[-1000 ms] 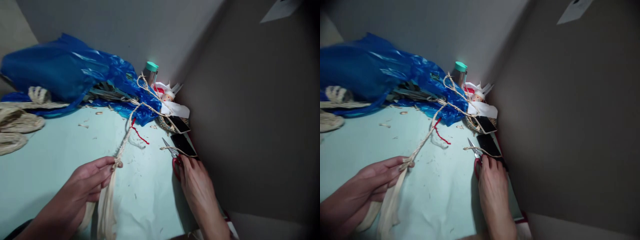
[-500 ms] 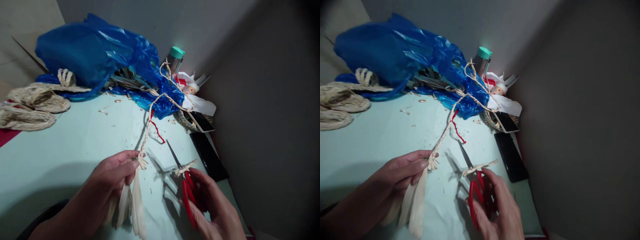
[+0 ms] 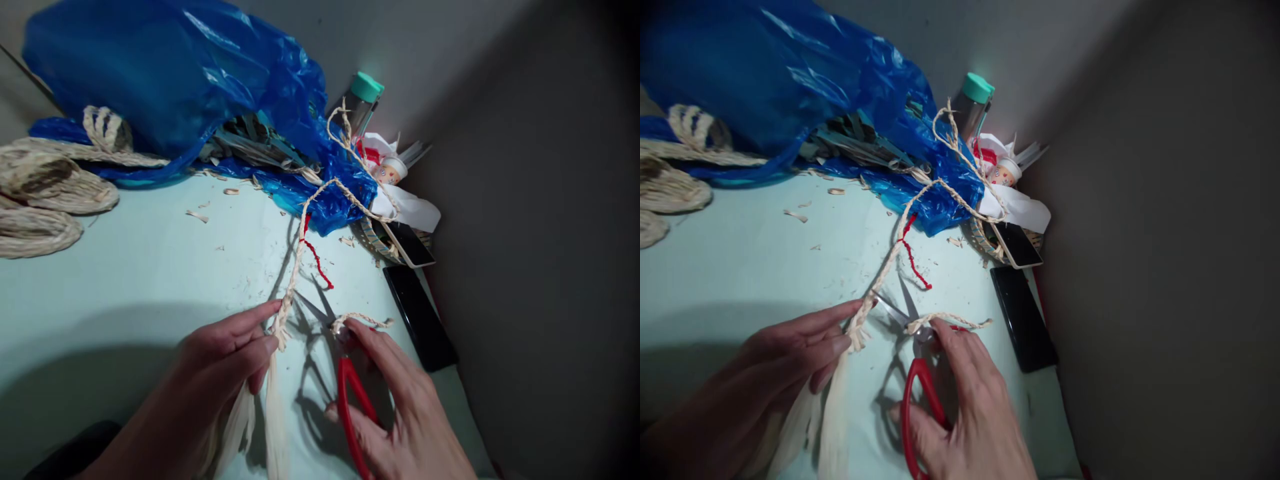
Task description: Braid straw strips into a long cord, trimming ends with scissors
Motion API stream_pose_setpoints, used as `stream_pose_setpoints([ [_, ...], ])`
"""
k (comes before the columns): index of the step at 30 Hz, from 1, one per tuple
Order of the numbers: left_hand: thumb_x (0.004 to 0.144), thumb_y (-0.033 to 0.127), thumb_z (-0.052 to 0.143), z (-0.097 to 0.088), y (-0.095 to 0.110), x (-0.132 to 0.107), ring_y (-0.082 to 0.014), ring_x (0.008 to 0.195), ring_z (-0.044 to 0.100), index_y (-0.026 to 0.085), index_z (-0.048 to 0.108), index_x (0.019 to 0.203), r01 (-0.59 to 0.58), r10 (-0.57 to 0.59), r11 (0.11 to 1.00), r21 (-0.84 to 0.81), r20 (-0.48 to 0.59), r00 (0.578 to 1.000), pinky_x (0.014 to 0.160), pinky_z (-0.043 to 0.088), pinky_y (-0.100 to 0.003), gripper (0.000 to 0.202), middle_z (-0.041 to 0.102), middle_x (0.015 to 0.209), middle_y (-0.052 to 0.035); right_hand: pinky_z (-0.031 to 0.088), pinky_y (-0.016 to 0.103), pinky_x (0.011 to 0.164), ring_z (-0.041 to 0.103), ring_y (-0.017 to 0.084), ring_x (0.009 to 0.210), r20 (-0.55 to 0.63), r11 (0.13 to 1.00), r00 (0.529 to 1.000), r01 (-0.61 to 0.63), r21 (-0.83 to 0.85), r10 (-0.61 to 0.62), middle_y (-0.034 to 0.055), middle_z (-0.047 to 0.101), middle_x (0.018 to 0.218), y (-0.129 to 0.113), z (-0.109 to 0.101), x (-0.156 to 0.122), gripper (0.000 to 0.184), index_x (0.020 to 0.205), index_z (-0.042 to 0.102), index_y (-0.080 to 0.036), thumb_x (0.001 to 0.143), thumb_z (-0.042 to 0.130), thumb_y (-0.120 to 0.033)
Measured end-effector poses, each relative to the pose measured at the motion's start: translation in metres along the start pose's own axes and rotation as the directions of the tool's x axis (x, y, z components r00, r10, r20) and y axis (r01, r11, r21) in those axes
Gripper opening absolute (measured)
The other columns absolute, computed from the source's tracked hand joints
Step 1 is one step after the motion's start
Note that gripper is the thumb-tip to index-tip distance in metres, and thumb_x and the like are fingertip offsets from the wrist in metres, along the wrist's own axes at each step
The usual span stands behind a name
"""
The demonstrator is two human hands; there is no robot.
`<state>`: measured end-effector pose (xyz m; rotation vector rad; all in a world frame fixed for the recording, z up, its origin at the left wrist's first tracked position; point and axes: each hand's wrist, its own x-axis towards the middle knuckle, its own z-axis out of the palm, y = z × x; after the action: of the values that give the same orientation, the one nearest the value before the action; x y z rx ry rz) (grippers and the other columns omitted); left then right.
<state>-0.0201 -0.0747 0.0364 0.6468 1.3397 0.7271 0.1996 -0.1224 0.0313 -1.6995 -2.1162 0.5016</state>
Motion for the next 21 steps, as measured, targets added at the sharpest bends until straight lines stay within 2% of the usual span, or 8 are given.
stream_pose_setpoints([
  [2,0.071,0.032,0.073,0.0,0.0,0.0,-0.0085,0.037,0.039,0.021,0.072,0.118,-0.009,0.009,1.0,-0.02,0.006,1.0,0.042,0.038,-0.022,0.048,0.051,0.044,0.0067,0.054,0.04,0.094,0.057,0.031,0.121,0.027,1.0,1.0,-0.007,-0.03,0.008,0.0096,0.057,0.136,0.0,0.001,-0.001,0.071,0.144,0.042,-0.029,0.081,0.07,-0.047],
  [5,0.072,0.028,0.071,0.0,-0.002,0.002,-0.0098,0.036,0.042,0.021,0.072,0.119,-0.03,0.032,0.998,-0.057,0.03,0.999,0.04,0.038,-0.022,0.048,0.053,0.043,0.0058,0.056,0.038,0.09,0.06,0.03,0.117,0.042,0.999,0.999,0.016,-0.029,-0.014,0.0101,0.058,0.134,-0.001,0.002,0.004,0.068,0.142,0.046,-0.028,0.081,0.069,-0.046],
  [11,0.073,0.032,0.07,0.002,-0.013,0.007,-0.014,0.046,0.054,0.02,0.073,0.115,-0.089,0.088,0.993,-0.082,-0.017,0.996,0.051,0.047,-0.024,0.044,0.049,0.041,0.0061,0.058,0.033,0.08,0.065,0.023,0.097,0.048,0.997,0.997,0.064,0.042,-0.066,0.0101,0.065,0.11,-0.012,0.007,0.023,0.051,0.133,0.052,-0.019,0.084,0.063,-0.029],
  [15,0.075,0.035,0.07,0.0,-0.02,0.009,-0.0128,0.046,0.051,0.021,0.073,0.116,-0.108,0.109,0.991,-0.082,0.012,0.994,0.05,0.044,-0.023,0.044,0.048,0.042,0.0061,0.058,0.03,0.08,0.065,0.021,0.093,-0.002,0.993,0.995,0.1,0.054,-0.1,0.0104,0.065,0.104,-0.016,0.015,0.025,0.046,0.129,0.055,-0.014,0.084,0.06,-0.021],
  [21,0.076,0.036,0.069,-0.003,-0.023,0.01,-0.0117,0.044,0.047,0.022,0.071,0.12,-0.113,0.117,0.99,-0.085,0.048,0.992,0.048,0.042,-0.024,0.046,0.048,0.043,0.006,0.058,0.024,0.076,0.067,0.017,0.086,-0.016,0.99,0.993,0.119,0.074,-0.118,0.0107,0.067,0.102,-0.014,0.02,0.022,0.045,0.13,0.055,-0.012,0.086,0.057,-0.019],
])
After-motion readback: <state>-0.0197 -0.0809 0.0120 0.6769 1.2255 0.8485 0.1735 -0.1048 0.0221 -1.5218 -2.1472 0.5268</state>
